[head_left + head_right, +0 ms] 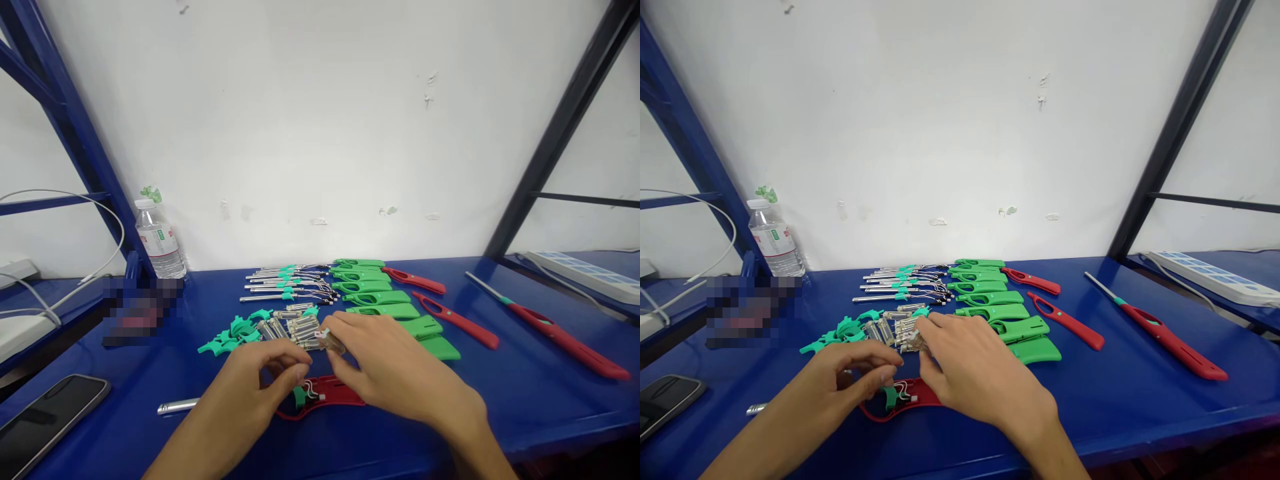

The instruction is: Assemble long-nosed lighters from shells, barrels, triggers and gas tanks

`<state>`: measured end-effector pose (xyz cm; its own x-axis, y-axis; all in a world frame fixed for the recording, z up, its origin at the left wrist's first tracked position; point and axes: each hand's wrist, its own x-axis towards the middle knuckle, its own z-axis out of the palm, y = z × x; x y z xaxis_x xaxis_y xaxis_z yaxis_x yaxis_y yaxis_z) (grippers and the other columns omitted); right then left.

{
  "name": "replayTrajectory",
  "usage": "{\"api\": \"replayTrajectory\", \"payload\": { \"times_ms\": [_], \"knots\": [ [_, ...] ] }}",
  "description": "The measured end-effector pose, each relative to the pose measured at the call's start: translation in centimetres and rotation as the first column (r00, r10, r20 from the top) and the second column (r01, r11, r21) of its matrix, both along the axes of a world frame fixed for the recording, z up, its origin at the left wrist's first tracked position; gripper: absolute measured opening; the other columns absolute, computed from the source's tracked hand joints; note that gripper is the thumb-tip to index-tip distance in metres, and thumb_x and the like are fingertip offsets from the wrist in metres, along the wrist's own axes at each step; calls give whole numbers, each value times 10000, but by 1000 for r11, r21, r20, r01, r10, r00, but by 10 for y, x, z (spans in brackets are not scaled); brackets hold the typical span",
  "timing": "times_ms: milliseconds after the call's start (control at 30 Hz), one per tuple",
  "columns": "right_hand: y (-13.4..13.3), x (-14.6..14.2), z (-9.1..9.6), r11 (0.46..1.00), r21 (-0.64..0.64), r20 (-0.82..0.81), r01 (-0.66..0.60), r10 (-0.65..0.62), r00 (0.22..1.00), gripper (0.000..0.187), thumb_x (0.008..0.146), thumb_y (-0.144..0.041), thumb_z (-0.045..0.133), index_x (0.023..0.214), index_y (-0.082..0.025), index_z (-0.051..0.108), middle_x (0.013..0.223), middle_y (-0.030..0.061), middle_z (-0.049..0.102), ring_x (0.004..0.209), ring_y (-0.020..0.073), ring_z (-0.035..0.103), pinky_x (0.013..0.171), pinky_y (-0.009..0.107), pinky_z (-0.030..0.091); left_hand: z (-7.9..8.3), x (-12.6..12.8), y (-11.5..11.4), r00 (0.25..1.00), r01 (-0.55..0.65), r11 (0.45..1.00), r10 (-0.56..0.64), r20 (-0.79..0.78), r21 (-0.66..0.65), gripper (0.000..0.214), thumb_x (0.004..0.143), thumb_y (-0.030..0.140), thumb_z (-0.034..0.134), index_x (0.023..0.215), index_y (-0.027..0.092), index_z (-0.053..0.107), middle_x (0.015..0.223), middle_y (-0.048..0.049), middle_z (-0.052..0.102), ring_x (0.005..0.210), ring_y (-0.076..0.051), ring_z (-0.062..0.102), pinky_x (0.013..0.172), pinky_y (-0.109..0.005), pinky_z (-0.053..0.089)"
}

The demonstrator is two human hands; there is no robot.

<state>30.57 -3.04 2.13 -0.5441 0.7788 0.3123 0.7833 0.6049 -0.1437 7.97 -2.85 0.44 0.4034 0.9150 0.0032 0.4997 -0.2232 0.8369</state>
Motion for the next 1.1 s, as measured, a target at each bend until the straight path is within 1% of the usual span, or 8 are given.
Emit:
{"api": "replayTrajectory", "payload": {
  "times_ms": [67, 133, 233, 333, 467, 767, 933, 1100],
  "knots": [
    [-2, -1, -1, 1000, 1, 11, 18, -18, 1000, 108, 1017, -138, 511, 958, -227, 500, 783, -25, 621, 639, 173, 502, 597, 349, 200, -6, -1, -3, 985, -35, 994, 53, -164, 106, 268, 948, 414, 603, 1023, 236, 790, 972, -55, 786, 912, -267, 706, 812, -378, 519],
    [-4, -2, -1, 1000, -2, 27, 31, -31, 999, 81, 1017, -138, 480, 1005, -216, 502, 742, -22, 612, 612, 182, 495, 585, 355, 194, -12, -4, -5, 958, -42, 984, 89, -274, 175, 283, 921, 382, 638, 1115, 254, 801, 1099, -68, 785, 1025, -301, 699, 910, -428, 510],
    [-5, -3, -3, 999, -35, 17, 23, -22, 1000, 54, 1031, -162, 503, 1020, -215, 508, 795, -11, 654, 652, 189, 552, 598, 347, 243, -15, -9, -7, 925, 4, 985, 61, -374, 171, 330, 882, 320, 710, 1199, 275, 789, 1207, -69, 762, 1127, -318, 675, 983, -456, 491],
    [-5, -4, -6, 994, -111, 13, -23, 25, 1000, 122, 994, -142, 608, 1042, -215, 521, 941, -2, 726, 763, 197, 646, 629, 336, 309, -11, -10, -7, 893, 26, 989, 43, -449, 147, 336, 849, 243, 757, 1180, 290, 791, 1164, -53, 755, 1096, -309, 670, 957, -452, 491],
    [-3, -7, -14, 985, -147, 52, -93, 102, 993, 214, 967, -116, 666, 1117, -203, 540, 1051, 17, 761, 861, 225, 704, 631, 343, 329, -8, -6, -6, 876, 55, 989, 17, -482, 134, 311, 834, 187, 765, 1118, 308, 798, 1151, -28, 749, 1089, -301, 666, 935, -438, 476],
    [-1, -19, -21, 989, -85, 146, -119, 131, 981, 134, 1003, -108, 644, 1075, -203, 584, 959, 17, 772, 762, 221, 708, 558, 371, 228, -8, 2, -5, 806, 41, 991, 42, -590, 127, 150, 849, 258, 775, 996, 230, 764, 1056, -46, 761, 1002, -301, 672, 855, -406, 444],
    [0, -22, -18, 991, -15, 230, -136, 136, 964, 149, 987, -89, 663, 1027, -213, 590, 873, 15, 774, 685, 227, 705, 527, 381, 169, -8, 1, -3, 808, 47, 992, 29, -588, 114, 149, 855, 242, 754, 1004, 233, 757, 1078, -47, 761, 1017, -293, 669, 843, -387, 435],
    [-2, -24, -12, 986, -27, 253, -167, 168, 953, 137, 985, -110, 680, 980, -213, 589, 846, 7, 776, 660, 214, 705, 506, 373, 172, -7, 0, -6, 838, 51, 988, 38, -545, 149, 120, 860, 204, 736, 971, 244, 758, 1021, -27, 758, 966, -278, 668, 827, -378, 425]
  ]
}}
